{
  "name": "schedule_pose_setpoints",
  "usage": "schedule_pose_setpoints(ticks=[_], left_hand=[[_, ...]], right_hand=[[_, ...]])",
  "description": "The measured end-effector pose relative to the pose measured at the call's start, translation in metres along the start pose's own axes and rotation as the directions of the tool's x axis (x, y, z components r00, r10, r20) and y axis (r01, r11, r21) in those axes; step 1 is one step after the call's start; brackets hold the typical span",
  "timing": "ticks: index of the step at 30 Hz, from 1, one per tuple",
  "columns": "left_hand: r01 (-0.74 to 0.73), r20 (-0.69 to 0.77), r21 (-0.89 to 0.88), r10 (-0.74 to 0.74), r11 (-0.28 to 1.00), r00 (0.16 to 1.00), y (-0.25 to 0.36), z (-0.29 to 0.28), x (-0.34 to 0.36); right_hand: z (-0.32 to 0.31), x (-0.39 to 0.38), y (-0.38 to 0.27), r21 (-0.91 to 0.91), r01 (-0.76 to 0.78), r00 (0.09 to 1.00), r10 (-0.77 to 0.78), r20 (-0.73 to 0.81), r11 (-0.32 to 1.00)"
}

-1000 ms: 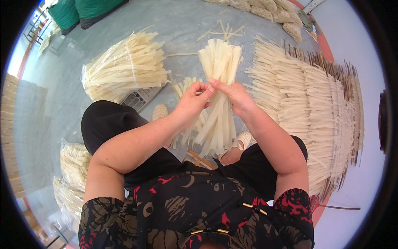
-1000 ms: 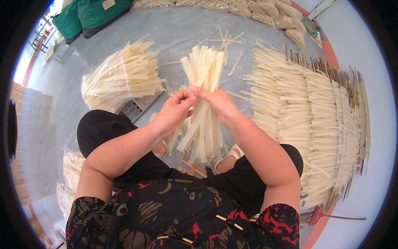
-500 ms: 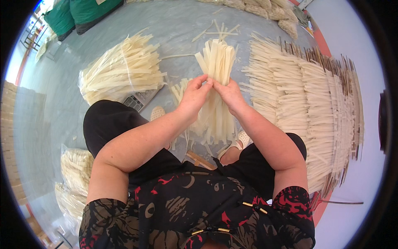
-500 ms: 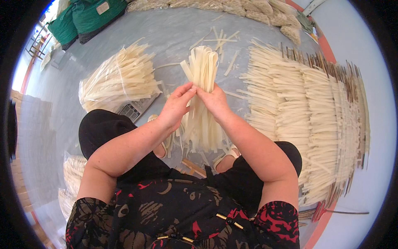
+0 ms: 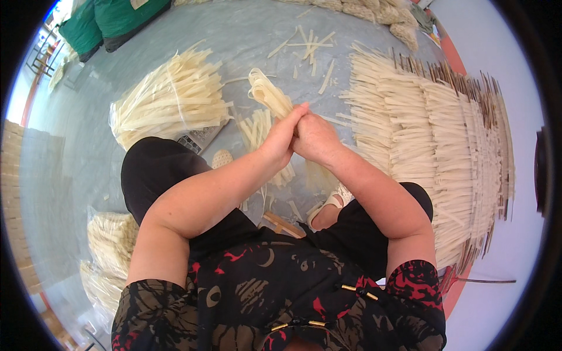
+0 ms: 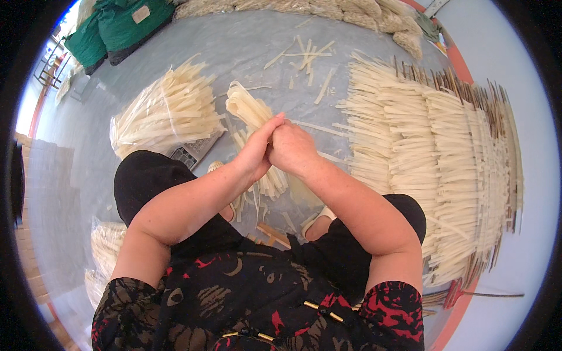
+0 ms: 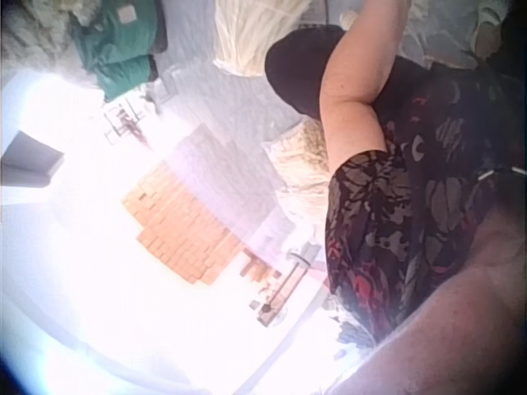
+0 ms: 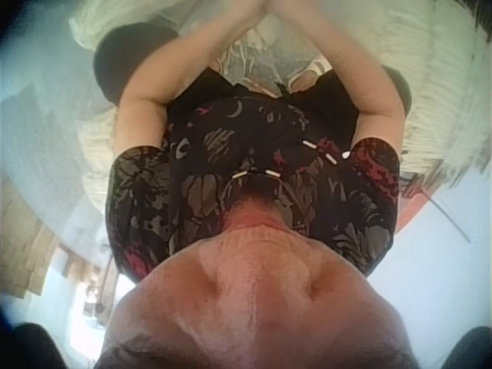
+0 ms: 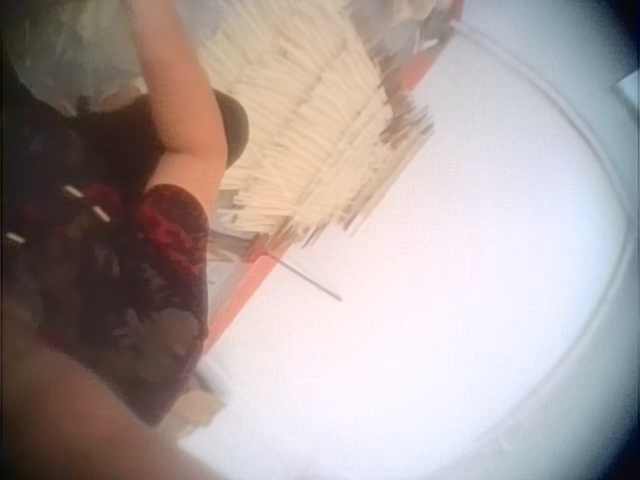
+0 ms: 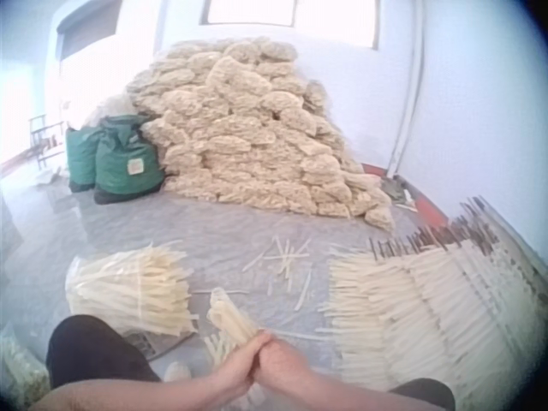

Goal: The person gathers long white strips from a large pile on the floor, organizes them into bundles, and places the bundles into plastic bags, occasionally using a scale to weigh them.

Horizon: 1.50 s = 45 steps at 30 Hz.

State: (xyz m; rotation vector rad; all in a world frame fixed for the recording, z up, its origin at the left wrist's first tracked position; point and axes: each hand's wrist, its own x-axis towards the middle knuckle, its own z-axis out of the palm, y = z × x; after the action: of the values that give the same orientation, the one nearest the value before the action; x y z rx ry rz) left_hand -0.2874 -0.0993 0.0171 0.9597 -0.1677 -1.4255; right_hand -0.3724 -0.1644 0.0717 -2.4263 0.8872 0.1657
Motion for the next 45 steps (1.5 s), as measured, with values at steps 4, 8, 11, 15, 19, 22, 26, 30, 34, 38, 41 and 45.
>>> schedule_pose_setpoints(ticks=[4,8,11,15,19,22,26,30,34,38,41,45], left_hand=[[-0.077,-0.072,-0.1,0.07,0.992,0.995,0.004,-0.007,0.011],[-0.019,-0.179,-0.162,-0.01,0.987,0.984,0.025,-0.008,0.009],[-0.001,-0.121,-0.144,-0.017,0.99,0.993,0.026,-0.014,0.013],[0.07,0.036,-0.043,-0.068,0.997,0.997,0.034,-0.02,0.015],[0.08,0.161,-0.189,-0.049,0.979,0.986,0.038,-0.03,0.023],[0.142,0.217,-0.255,-0.086,0.957,0.972,0.043,-0.019,0.009],[0.133,0.168,-0.221,-0.097,0.966,0.981,0.042,-0.015,0.009],[0.188,0.219,-0.177,-0.147,0.966,0.965,0.037,-0.013,0.007],[0.191,0.297,-0.185,-0.13,0.964,0.946,0.034,-0.015,0.006],[0.375,0.431,-0.199,-0.263,0.906,0.863,0.026,-0.027,0.019],[0.38,0.415,-0.024,-0.336,0.925,0.845,0.019,0.001,0.0],[0.408,0.473,0.051,-0.382,0.911,0.794,0.009,0.01,-0.002]], right_hand=[[0.007,0.0,0.014,0.056,0.11,0.99,-0.105,-0.09,0.992],[0.0,-0.009,0.017,0.119,0.181,0.982,-0.173,-0.073,0.976],[0.01,-0.01,0.019,0.119,0.208,0.974,-0.195,-0.117,0.971],[0.01,-0.016,0.01,-0.13,0.208,0.957,-0.229,-0.178,0.97],[0.0,-0.013,0.013,-0.097,0.301,0.908,-0.316,-0.274,0.949],[-0.019,-0.009,0.014,0.213,0.156,0.938,-0.078,-0.338,0.964],[-0.007,0.001,0.036,0.115,0.288,0.86,-0.204,-0.469,0.951],[-0.005,0.004,0.039,0.116,0.261,0.812,-0.153,-0.564,0.959],[-0.009,0.004,0.036,0.246,0.265,0.831,-0.091,-0.548,0.933],[-0.021,0.017,0.038,0.311,0.277,0.789,-0.03,-0.614,0.909],[-0.034,0.035,0.062,0.167,0.421,0.572,-0.118,-0.812,0.891],[-0.048,0.04,0.073,0.559,0.341,0.858,-0.007,-0.514,0.756]])
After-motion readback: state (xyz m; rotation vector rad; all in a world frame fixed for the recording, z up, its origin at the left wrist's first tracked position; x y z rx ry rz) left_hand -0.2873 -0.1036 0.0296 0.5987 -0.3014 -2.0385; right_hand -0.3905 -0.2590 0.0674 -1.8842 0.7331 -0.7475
